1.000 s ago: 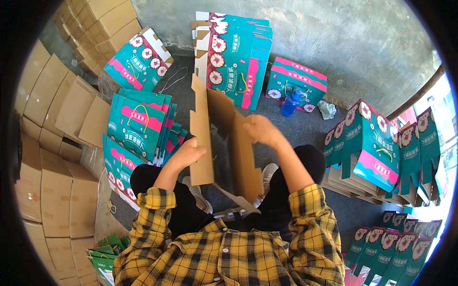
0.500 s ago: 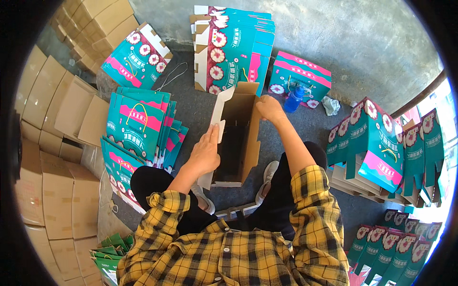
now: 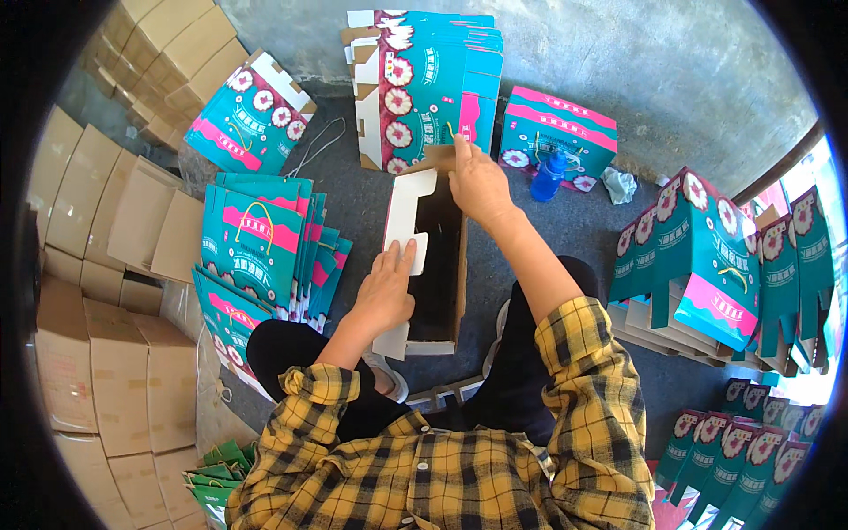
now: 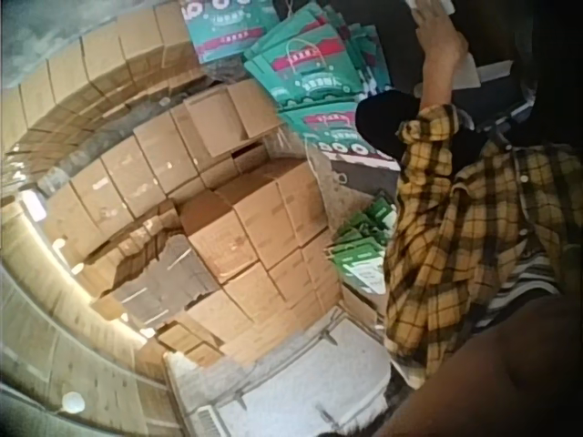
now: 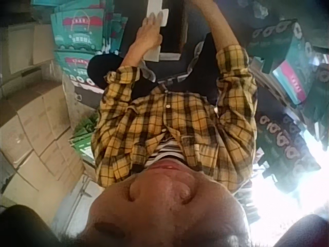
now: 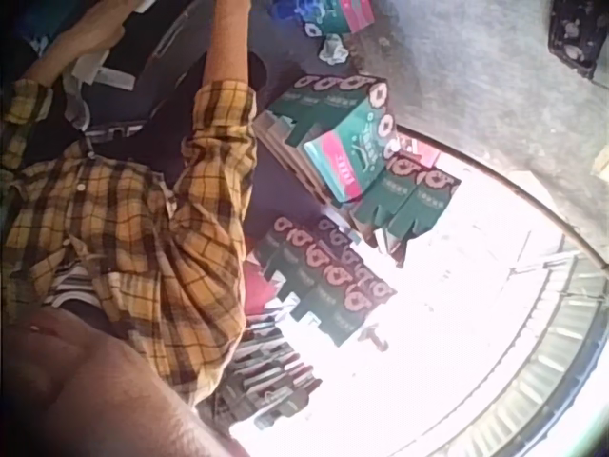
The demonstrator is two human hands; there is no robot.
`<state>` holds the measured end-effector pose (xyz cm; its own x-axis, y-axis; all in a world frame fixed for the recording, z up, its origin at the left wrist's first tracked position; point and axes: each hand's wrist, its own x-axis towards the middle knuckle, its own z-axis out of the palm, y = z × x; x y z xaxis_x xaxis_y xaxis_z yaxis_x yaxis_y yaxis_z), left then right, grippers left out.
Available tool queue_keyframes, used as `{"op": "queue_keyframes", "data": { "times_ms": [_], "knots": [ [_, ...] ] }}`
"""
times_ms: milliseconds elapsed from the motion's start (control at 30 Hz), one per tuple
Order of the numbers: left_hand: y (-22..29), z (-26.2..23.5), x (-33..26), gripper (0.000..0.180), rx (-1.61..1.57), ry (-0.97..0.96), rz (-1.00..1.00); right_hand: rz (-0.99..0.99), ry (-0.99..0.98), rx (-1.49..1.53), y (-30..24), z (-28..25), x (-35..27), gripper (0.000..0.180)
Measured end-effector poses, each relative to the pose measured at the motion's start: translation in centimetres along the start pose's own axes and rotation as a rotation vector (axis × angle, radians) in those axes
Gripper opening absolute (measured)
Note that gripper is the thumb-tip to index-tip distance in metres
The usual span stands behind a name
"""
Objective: Assembling and folding cardboard gift boxes from flat sheets.
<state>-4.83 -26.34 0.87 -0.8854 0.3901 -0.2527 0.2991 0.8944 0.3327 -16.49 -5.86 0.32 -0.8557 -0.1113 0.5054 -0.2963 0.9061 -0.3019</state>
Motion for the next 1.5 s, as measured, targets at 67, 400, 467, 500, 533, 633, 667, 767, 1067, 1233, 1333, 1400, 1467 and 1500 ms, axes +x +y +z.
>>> {"op": "queue_keyframes", "data": {
  "times_ms": [67, 400, 467, 500, 533, 633, 667, 767, 1067, 1233, 1333, 1400, 1467, 1500],
  "knots": [
    [-0.3, 0.2, 0.0, 0.089, 0.012, -0.016, -0.033, -0.015, -0.152, 0.085, -0.4, -0.4, -0.1, 0.045],
    [-1.4, -0.2, 0.3, 0.09, -0.035, -0.027, 0.02, -0.431, -0.937, 0.112, -10.0, -9.0, -5.2, 0.023],
    [-1.6, -0.5, 0.3, 0.09, 0.001, -0.037, 0.037, -0.61, -1.036, 0.129, -9.9, -8.4, -10.4, 0.025],
    [-1.7, -0.3, 0.3, 0.09, 0.012, -0.038, 0.055, -0.608, -1.039, 0.127, -9.5, -7.8, -12.0, 0.025],
    [-1.7, -0.1, 0.1, 0.09, 0.005, -0.04, 0.051, -0.666, -0.886, 0.229, -9.6, -7.6, -13.0, 0.023],
    [-1.5, 0.3, -0.1, 0.089, -0.008, 0.016, 0.072, -0.754, -0.779, 0.289, -9.7, -8.5, -14.8, 0.018],
    [-1.1, 0.5, 0.0, 0.086, 0.055, 0.027, 0.056, -0.789, -0.821, 0.247, -10.0, -9.0, -15.1, 0.014],
    [-0.9, 2.1, 0.2, 0.078, 0.169, 0.116, 0.064, -0.852, -0.772, 0.183, -10.2, -9.0, -15.6, 0.013],
    [-4.4, 6.1, -2.6, 0.039, -0.116, 0.452, 0.212, -0.52, -0.62, -0.327, -8.9, -4.3, -12.5, 0.01],
    [-1.0, 6.7, -6.1, 0.043, -0.084, 0.389, 0.13, -0.575, -0.83, -0.452, -7.2, -0.7, -12.3, 0.018],
    [-0.3, 8.2, -6.9, 0.05, -0.069, 0.408, 0.126, -0.54, -0.928, -0.382, -7.2, -0.9, -10.6, 0.022],
    [-0.4, 8.8, -7.2, 0.047, -0.014, 0.425, 0.102, -0.301, -0.844, -0.192, -7.1, -2.3, -7.9, 0.04],
    [-0.1, 9.2, -7.1, 0.043, 0.068, 0.436, 0.118, -0.114, -0.524, -0.165, -4.6, -2.0, -5.3, 0.046],
    [0.0, 9.5, -7.3, 0.043, 0.001, 0.449, 0.19, -0.104, -0.363, -0.19, -3.1, -1.4, -4.0, 0.048]
  ]
}}
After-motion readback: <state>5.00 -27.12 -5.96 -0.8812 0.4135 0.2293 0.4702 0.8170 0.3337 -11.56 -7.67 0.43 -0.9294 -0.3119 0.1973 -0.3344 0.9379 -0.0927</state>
